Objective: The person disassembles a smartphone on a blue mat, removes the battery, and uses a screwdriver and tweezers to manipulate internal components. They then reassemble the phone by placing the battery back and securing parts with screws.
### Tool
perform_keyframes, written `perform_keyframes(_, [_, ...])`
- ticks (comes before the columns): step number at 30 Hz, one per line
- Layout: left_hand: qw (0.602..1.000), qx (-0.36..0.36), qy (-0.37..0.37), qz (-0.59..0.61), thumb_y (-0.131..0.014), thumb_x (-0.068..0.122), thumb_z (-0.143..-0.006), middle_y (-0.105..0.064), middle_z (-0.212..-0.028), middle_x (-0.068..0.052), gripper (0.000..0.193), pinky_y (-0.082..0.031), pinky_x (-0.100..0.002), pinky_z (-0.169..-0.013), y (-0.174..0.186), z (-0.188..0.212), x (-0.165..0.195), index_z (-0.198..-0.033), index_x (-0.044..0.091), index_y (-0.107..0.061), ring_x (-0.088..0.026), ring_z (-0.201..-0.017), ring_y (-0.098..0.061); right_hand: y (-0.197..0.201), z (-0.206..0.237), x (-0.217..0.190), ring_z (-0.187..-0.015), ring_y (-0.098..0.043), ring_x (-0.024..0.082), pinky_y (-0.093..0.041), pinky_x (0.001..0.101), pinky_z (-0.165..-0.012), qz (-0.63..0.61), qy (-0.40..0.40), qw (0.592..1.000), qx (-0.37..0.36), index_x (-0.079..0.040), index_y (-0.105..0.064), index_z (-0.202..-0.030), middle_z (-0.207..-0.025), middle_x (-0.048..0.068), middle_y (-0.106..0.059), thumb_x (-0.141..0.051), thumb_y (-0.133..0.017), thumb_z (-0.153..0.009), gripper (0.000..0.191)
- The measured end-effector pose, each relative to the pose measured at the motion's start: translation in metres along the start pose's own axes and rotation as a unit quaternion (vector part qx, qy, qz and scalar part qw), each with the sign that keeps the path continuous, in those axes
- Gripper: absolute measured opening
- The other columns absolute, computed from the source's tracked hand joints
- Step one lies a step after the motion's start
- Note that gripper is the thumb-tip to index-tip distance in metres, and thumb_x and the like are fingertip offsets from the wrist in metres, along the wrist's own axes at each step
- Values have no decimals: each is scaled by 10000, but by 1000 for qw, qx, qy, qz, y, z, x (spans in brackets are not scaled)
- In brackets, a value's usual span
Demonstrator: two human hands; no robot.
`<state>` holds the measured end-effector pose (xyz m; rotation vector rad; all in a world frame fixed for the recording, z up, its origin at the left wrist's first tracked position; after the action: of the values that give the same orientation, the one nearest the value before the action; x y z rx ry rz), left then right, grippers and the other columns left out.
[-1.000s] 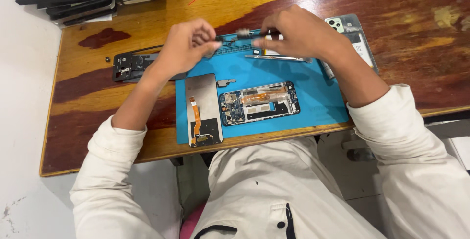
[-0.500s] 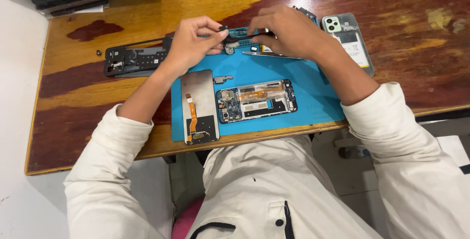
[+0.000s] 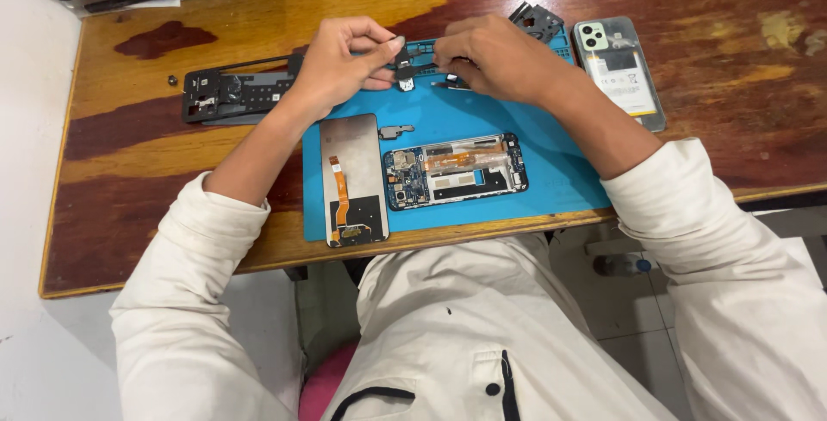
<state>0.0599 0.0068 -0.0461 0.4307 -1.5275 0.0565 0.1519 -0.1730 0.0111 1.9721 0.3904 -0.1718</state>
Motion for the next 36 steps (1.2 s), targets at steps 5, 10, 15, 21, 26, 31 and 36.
perform_keyframes(5, [1000,1,-10,-18,-708,206,-984,-785,-981,-105,229,-675,-274,-684,-27,-11,6,-1090,4,-713,-140,-781,-772,8,27,21,-891,-703,361,-551,430,-781,-30,-25,999,-16,23,-713,-953,-949,170,-729,49,-736,-840,118])
perform_keyframes(10, [1000,-6,-18,-20,-708,205,-987,-784,-976,-113,227,-672,-272,-688,-39,-6,15,-1094,6,-717,-139,-785,-769,10,40,19,-899,-714,362,-550,440,-785,-41,-50,997,-40,16,-714,-943,-950,174,-740,64,-719,-825,127])
perform_keyframes(15, [998,-7,-38,-40,-712,198,-978,-775,-965,-81,208,-677,-262,-688,-53,-2,23,-1087,20,-720,-130,-793,-774,13,56,20,-854,-711,366,-536,443,-741,-45,-113,990,-70,-2,-715,-937,-898,170,-742,58,-704,-841,113])
perform_keyframes(21, [994,31,-56,-91,-733,201,-989,-776,-904,-79,197,-653,-241,-683,-51,0,32,-1064,19,-734,-98,-766,-750,17,62,22,-851,-709,368,-537,442,-737,-36,-82,994,-64,-9,-707,-923,-885,173,-736,46,-713,-838,101])
perform_keyframes(26, [992,44,-54,-104,-729,189,-991,-776,-889,-77,192,-647,-239,-663,-32,-3,32,-1080,18,-738,-85,-744,-739,17,56,33,-827,-697,373,-522,452,-721,-26,-93,992,-76,-13,-705,-941,-866,171,-730,-8,-753,-869,87])
perform_keyframes(31, [977,51,-48,-200,-712,173,-1000,-767,-932,-58,182,-601,-254,-633,0,-16,5,-1135,52,-728,-103,-706,-751,3,53,48,-837,-719,348,-555,435,-740,-33,-54,997,-43,-16,-698,-1006,-932,157,-745,14,-735,-867,147])
perform_keyframes(36, [923,74,-184,-331,-769,101,-1025,-774,-928,-125,139,-604,-272,-663,40,-5,-15,-1112,-5,-751,-138,-797,-756,-22,53,56,-856,-730,357,-569,416,-726,-22,-52,998,0,14,-664,-1086,-960,193,-737,-53,-723,-986,134])
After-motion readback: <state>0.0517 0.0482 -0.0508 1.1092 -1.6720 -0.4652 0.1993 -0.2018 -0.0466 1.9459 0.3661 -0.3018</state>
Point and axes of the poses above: each hand's wrist, its own z-axis away from the middle knuckle, its own y-axis out of the back of the hand, x = y × z, the point moved 5 cm from there along -z, towards the middle knuckle
